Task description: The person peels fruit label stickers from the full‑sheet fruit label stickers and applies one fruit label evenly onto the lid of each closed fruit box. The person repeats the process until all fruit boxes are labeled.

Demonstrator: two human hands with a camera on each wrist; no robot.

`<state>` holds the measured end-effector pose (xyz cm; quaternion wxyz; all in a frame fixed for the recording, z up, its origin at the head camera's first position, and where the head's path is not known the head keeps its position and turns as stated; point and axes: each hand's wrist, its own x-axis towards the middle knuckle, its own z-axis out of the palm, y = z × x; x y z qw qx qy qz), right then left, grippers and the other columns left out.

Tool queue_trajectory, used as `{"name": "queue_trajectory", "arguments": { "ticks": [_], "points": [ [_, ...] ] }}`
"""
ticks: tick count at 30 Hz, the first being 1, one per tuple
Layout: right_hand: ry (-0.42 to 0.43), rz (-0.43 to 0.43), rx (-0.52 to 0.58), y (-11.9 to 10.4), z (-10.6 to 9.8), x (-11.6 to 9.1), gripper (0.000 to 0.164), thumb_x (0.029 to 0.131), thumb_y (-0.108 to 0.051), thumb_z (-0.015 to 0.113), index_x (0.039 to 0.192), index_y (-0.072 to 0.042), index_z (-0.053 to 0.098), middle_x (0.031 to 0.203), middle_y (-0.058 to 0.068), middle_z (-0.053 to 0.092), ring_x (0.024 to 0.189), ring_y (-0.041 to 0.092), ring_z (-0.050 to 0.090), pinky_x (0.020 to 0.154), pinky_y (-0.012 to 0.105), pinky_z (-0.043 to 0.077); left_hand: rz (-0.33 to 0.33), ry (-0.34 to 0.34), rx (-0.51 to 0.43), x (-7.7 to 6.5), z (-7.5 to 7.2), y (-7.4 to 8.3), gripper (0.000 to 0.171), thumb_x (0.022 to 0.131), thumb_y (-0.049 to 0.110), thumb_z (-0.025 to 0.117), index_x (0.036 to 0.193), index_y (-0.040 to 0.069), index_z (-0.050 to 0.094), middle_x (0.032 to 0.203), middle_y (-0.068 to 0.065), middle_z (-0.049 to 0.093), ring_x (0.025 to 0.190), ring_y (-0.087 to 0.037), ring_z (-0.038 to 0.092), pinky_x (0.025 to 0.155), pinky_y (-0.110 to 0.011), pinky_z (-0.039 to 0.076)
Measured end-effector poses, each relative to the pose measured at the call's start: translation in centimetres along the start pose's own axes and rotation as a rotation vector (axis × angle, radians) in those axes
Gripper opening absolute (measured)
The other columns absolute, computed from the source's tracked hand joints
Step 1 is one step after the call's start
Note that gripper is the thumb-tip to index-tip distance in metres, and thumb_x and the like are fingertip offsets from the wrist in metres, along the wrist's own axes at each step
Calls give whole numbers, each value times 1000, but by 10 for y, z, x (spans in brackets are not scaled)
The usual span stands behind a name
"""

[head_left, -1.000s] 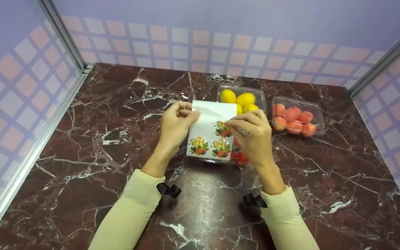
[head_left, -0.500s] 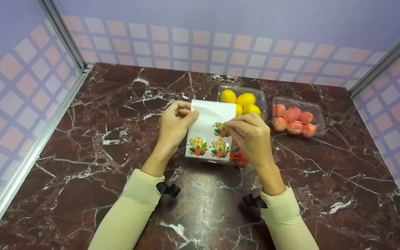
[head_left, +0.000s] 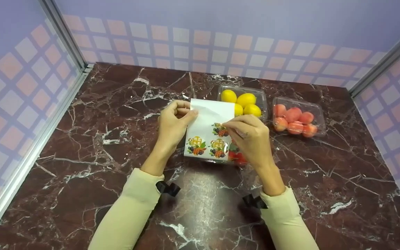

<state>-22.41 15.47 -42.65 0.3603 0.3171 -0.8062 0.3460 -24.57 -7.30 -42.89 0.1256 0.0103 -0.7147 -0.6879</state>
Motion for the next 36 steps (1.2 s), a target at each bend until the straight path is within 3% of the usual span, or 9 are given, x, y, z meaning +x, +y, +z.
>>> {"name": "queue_trajectory", "arguments": {
  "ticks": [16, 26, 36],
  "points": [
    [-59, -42, 21, -1, 0, -1, 18, 83, 7, 86, 94, -7, 84, 95, 5, 78, 89, 23, 71, 93, 18, 52, 5, 17, 17, 2, -2, -3, 22, 88, 3, 82, 108, 5, 73, 94, -7, 73, 89, -20, 67, 83, -29, 57],
    [-68, -81, 64, -1, 0, 0, 17, 83, 6, 86, 94, -7, 85, 93, 5, 78, 88, 22, 71, 91, 19, 53, -22, 0, 6, 7, -9, -5, 23, 89, 4, 82, 110, 5, 73, 95, -8, 72, 89, -21, 67, 82, -29, 58],
    [-62, -67, 107, -5, -1, 2, 18, 84, 8, 85, 95, -7, 84, 93, 4, 79, 86, 21, 73, 86, 20, 55, -33, -11, 1, 12, -13, -8, 21, 90, 5, 82, 109, 5, 73, 95, -8, 73, 87, -20, 67, 77, -29, 58]
  ]
}}
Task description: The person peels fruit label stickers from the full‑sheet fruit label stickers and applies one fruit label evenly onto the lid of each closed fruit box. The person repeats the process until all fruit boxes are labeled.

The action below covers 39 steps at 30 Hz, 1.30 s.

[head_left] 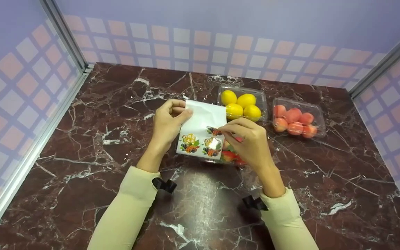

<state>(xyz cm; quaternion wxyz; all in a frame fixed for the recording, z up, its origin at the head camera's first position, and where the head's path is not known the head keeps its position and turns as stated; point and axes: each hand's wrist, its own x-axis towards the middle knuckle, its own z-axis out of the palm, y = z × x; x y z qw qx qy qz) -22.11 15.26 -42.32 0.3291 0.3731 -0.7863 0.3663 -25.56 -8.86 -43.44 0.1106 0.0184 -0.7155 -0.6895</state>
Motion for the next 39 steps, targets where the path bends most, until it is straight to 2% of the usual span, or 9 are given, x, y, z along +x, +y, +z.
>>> {"name": "queue_trajectory", "arguments": {
  "ticks": [7, 17, 23, 30, 35, 39],
  "points": [
    [10, 47, 30, -4, -2, 1, 17, 86, 4, 85, 95, -10, 85, 92, 2, 80, 83, 18, 72, 77, 16, 52, -24, -4, 2, 2, -4, 0, 24, 90, 6, 82, 111, 4, 73, 97, -8, 73, 88, -20, 68, 79, -30, 59],
    [45, 92, 83, -7, -11, 5, 15, 87, 1, 85, 96, -11, 85, 93, 1, 81, 81, 18, 73, 71, 20, 51, -32, 0, 0, 5, -8, 0, 24, 90, 4, 81, 113, 3, 72, 96, -8, 72, 90, -20, 67, 80, -29, 58],
    [60, 157, 92, -6, -17, 5, 17, 87, 3, 81, 95, -11, 84, 93, 0, 81, 79, 16, 71, 72, 21, 53, -32, -1, 56, 7, -12, -1, 26, 91, 6, 80, 116, 4, 72, 98, -8, 72, 93, -21, 67, 84, -29, 57],
    [97, 223, 70, -3, -25, 6, 16, 86, 1, 80, 95, -11, 84, 90, 0, 79, 79, 14, 69, 75, 20, 54, -23, -26, 136, 10, -18, 1, 31, 93, 8, 80, 123, 8, 73, 102, -10, 74, 94, -22, 70, 80, -31, 60],
    [75, 295, 124, -1, -30, 5, 13, 88, 1, 80, 95, -9, 83, 89, 1, 78, 74, 12, 66, 68, 21, 55, -16, -40, 194, 11, -24, 1, 35, 92, 10, 80, 127, 10, 73, 103, -10, 75, 94, -22, 71, 78, -30, 60],
    [71, 360, 147, 1, -31, 5, 8, 89, 1, 80, 94, -6, 82, 87, 8, 78, 72, 12, 65, 66, 19, 54, -12, -39, 222, 12, -28, 1, 37, 93, 11, 79, 129, 11, 73, 103, -10, 75, 95, -21, 72, 77, -30, 60]
  ]
}}
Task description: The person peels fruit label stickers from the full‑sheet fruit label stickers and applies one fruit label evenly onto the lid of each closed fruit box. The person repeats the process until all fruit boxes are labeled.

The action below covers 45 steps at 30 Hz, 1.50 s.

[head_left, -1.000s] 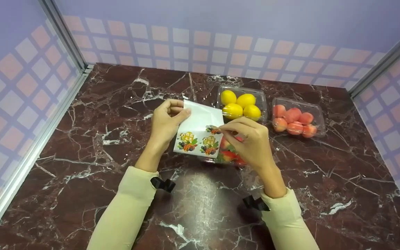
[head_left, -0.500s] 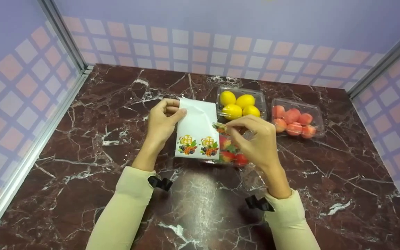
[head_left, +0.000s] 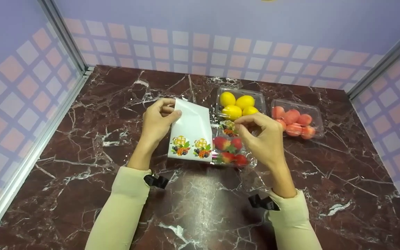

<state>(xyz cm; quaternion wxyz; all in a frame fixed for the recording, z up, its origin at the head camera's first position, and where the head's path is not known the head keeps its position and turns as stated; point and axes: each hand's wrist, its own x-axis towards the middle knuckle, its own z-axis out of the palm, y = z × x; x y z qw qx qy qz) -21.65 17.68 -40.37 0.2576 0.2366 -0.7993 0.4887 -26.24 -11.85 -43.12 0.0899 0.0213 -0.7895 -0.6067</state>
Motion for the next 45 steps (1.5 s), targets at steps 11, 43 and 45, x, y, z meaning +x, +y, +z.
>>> {"name": "queue_trajectory", "arguments": {
  "ticks": [11, 43, 45],
  "points": [
    [-20, 60, 2, -10, -6, 2, 10, 87, 7, 78, 93, 0, 80, 86, 13, 77, 69, 14, 64, 65, 17, 54, -30, -68, 17, 5, -7, -4, 41, 93, 13, 79, 133, 11, 71, 108, -10, 73, 98, -21, 70, 78, -29, 60],
    [-70, 94, -22, 8, -12, 1, 7, 93, -4, 80, 95, -10, 83, 92, 8, 80, 74, 14, 68, 69, 19, 56, -216, -144, 314, 69, -93, -59, 51, 99, 16, 72, 147, 4, 60, 133, -23, 67, 114, -32, 64, 95, -35, 58],
    [-74, 97, -23, 8, -11, 1, 8, 92, -4, 80, 95, -10, 83, 91, 8, 79, 73, 14, 68, 69, 19, 56, -212, -133, 342, 72, -99, -62, 51, 98, 16, 73, 146, 3, 60, 131, -23, 69, 110, -30, 65, 89, -30, 59]
  ]
}}
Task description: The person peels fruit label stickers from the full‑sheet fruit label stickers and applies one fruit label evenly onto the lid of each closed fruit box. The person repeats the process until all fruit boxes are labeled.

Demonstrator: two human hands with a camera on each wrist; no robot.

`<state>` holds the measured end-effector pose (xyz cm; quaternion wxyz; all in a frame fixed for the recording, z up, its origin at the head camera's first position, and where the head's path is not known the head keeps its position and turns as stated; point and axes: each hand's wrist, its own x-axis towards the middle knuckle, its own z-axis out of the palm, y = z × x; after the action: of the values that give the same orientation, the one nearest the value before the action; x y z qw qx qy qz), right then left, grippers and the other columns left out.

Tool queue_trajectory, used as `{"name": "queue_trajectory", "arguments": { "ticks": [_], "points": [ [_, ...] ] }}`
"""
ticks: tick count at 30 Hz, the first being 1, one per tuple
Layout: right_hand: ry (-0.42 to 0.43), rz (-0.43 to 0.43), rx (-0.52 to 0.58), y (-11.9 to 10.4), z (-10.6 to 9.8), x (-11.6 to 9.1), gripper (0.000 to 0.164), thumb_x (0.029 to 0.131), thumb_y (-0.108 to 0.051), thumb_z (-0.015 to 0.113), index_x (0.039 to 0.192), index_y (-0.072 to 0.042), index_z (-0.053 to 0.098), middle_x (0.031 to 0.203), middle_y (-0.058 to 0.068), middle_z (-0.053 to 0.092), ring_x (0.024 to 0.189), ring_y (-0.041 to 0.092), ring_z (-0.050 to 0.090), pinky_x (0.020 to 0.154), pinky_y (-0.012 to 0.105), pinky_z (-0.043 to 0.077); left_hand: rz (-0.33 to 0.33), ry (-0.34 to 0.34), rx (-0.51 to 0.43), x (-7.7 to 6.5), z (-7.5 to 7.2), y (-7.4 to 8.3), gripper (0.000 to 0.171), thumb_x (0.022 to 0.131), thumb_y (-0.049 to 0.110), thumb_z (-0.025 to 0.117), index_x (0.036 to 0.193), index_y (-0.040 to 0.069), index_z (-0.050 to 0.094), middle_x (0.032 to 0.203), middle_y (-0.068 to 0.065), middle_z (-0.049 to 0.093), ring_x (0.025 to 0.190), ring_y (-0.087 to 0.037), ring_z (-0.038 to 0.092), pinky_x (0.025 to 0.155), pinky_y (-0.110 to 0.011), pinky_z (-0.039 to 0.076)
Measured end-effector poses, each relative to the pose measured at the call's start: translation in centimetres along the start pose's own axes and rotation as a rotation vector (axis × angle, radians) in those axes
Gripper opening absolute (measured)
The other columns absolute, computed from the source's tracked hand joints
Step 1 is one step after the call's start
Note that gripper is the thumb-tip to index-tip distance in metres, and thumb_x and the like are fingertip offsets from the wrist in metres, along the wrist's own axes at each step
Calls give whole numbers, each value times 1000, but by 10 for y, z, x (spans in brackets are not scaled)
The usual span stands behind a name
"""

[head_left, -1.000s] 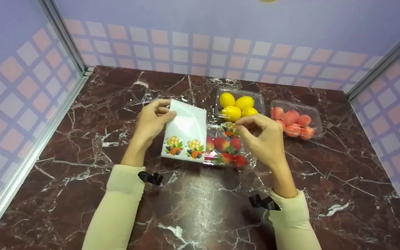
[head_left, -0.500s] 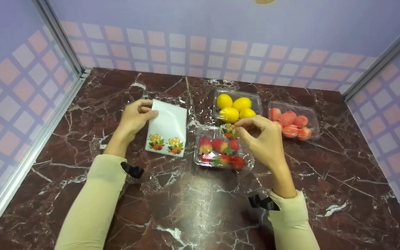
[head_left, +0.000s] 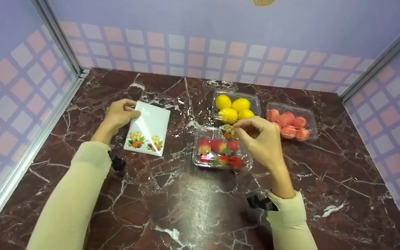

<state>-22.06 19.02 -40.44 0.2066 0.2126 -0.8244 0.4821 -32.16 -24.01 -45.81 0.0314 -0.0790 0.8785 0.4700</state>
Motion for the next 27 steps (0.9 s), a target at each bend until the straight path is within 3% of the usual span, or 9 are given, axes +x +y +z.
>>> {"name": "queue_trajectory", "arguments": {
  "ticks": [3, 7, 15, 19, 27],
  "points": [
    [-2, 4, -3, 0, 0, 0, 8, 91, -2, 80, 95, -9, 83, 92, 8, 80, 73, 14, 68, 69, 19, 56, 0, 26, 27, 4, -7, -6, 49, 97, 14, 73, 143, 0, 62, 127, -22, 70, 111, -30, 62, 79, -23, 56],
    [-13, 6, 2, -1, 1, 0, 9, 91, -1, 80, 95, -9, 82, 93, 5, 80, 74, 14, 68, 68, 20, 57, -13, 54, 63, 6, -15, -13, 50, 96, 13, 71, 143, -2, 62, 125, -21, 70, 120, -34, 56, 78, -23, 51],
    [-25, -3, -4, -2, 1, -1, 9, 92, -3, 79, 96, -11, 83, 92, 3, 79, 73, 14, 67, 67, 19, 55, -21, 122, 171, 8, -22, -19, 46, 91, 8, 67, 134, -6, 66, 119, -26, 71, 118, -40, 57, 91, -43, 54],
    [-28, 3, -14, -3, 1, -1, 6, 93, -6, 79, 96, -10, 83, 94, 7, 79, 75, 14, 68, 69, 20, 56, -7, 153, 245, 9, -24, -21, 42, 90, 6, 65, 130, -7, 66, 119, -29, 70, 122, -46, 54, 101, -55, 48],
    [-26, 13, -24, -2, 0, -1, 8, 93, -4, 79, 96, -10, 83, 94, 5, 79, 75, 13, 68, 69, 19, 56, 31, 214, 300, 9, -24, -24, 38, 89, 3, 63, 125, -10, 68, 115, -32, 69, 119, -51, 56, 108, -62, 41]
  ]
}}
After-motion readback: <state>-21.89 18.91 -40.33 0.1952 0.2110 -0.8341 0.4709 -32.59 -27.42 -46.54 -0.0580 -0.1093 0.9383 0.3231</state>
